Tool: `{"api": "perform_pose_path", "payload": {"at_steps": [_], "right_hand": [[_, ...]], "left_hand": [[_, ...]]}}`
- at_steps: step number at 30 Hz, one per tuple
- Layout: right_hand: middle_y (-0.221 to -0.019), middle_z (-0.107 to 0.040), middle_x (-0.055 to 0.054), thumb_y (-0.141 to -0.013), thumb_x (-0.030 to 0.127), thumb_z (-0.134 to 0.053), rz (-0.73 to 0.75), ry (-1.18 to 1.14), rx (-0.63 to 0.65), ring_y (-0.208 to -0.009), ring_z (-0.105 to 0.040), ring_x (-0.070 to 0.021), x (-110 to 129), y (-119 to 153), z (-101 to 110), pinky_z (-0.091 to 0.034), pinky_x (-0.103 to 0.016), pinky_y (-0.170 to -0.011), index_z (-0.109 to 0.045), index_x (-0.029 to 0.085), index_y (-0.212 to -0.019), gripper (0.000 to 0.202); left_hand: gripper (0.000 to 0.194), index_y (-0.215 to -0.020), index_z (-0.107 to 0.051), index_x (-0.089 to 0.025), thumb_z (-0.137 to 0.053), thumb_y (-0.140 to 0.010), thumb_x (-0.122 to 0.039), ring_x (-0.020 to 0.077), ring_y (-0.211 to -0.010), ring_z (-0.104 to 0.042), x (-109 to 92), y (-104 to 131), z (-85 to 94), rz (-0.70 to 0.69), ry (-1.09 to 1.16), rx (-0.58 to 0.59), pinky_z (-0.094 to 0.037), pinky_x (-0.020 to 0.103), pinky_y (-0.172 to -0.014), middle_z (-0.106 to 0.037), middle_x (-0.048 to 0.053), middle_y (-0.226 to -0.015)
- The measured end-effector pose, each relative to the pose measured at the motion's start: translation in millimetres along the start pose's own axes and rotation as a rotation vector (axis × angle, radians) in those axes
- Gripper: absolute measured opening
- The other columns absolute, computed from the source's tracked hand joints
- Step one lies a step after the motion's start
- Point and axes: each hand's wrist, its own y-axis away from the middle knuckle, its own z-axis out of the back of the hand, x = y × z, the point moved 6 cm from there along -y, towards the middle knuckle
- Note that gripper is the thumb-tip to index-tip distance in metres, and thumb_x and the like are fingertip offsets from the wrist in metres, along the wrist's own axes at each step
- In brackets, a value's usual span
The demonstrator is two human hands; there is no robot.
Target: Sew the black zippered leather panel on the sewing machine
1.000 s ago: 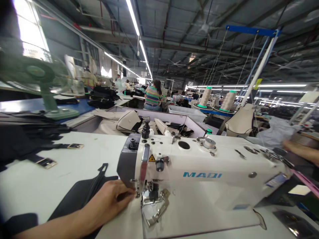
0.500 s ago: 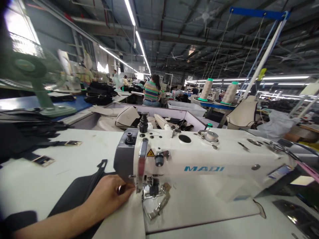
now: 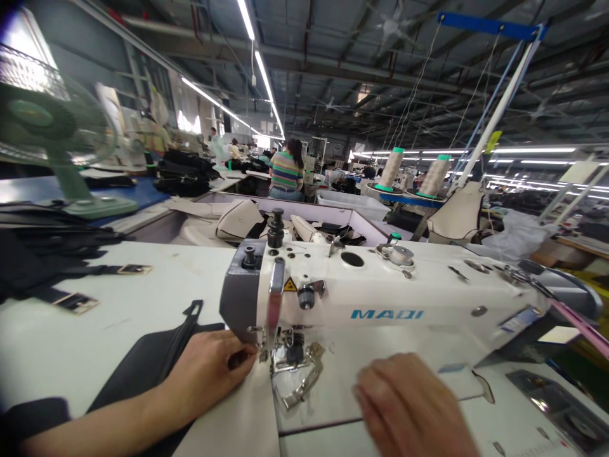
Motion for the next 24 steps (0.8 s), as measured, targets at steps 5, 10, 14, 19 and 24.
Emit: {"api": "perform_pose_path", "payload": {"at_steps": [5, 10, 14, 19, 24], "right_hand": [[-0.087, -0.07, -0.004, -0.099, 0.025, -0.041, -0.141, -0.185, 0.353, -0.077, -0.065, -0.0195, 24.5, -11.1, -96.2, -0.046, -0.031, -0.071, -0.066, 0.02, -0.098, 0.025], [-0.077, -0.071, -0.003, -0.097, 0.028, -0.043, -0.395, -0.262, 0.579, -0.076, -0.067, -0.0223, 20.5, -18.7, -144.8, -0.042, -0.031, -0.068, -0.07, 0.022, -0.08, 0.032], [-0.076, -0.072, -0.005, -0.094, 0.029, -0.049, -0.47, -0.332, 0.567, -0.075, -0.066, -0.0198, 19.7, -23.0, -156.2, -0.041, -0.027, -0.066, -0.071, 0.02, -0.075, 0.03], [-0.072, -0.07, -0.003, -0.094, 0.034, -0.05, -0.571, -0.463, 0.506, -0.068, -0.065, -0.0173, 18.8, -18.3, -165.3, -0.041, -0.024, -0.061, -0.071, 0.02, -0.072, 0.034], [-0.073, -0.071, -0.004, -0.093, 0.036, -0.054, -0.559, -0.443, 0.5, -0.073, -0.066, -0.0191, 20.8, -20.4, -164.2, -0.039, -0.025, -0.062, -0.072, 0.02, -0.072, 0.032]], "left_hand": [[0.018, -0.079, -0.071, -0.023, -0.054, -0.084, -0.021, 0.0166, -0.067, -0.065, 0.2, 1.4, -1.2, -0.014, -0.001, 0.001, -0.04, 0.025, -0.061, -0.072, 0.0, -0.075], [0.019, -0.085, -0.072, -0.025, -0.054, -0.085, -0.02, 0.0166, -0.071, -0.066, -0.8, 2.2, -2.1, -0.042, 0.029, 0.012, -0.043, 0.024, -0.064, -0.072, -0.001, -0.079], [0.02, -0.089, -0.072, -0.026, -0.053, -0.086, -0.02, 0.0173, -0.078, -0.068, -1.6, 2.1, -1.3, -0.055, 0.063, 0.018, -0.046, 0.025, -0.068, -0.073, 0.0, -0.086], [0.019, -0.087, -0.072, -0.024, -0.053, -0.087, -0.021, 0.0186, -0.078, -0.068, -0.7, 2.4, -0.4, -0.014, 0.071, 0.027, -0.048, 0.026, -0.07, -0.073, 0.001, -0.084], [0.021, -0.087, -0.072, -0.024, -0.051, -0.09, -0.023, 0.018, -0.077, -0.068, -1.8, 1.2, -0.7, -0.037, 0.053, 0.025, -0.048, 0.026, -0.07, -0.073, 0.001, -0.085]]}}
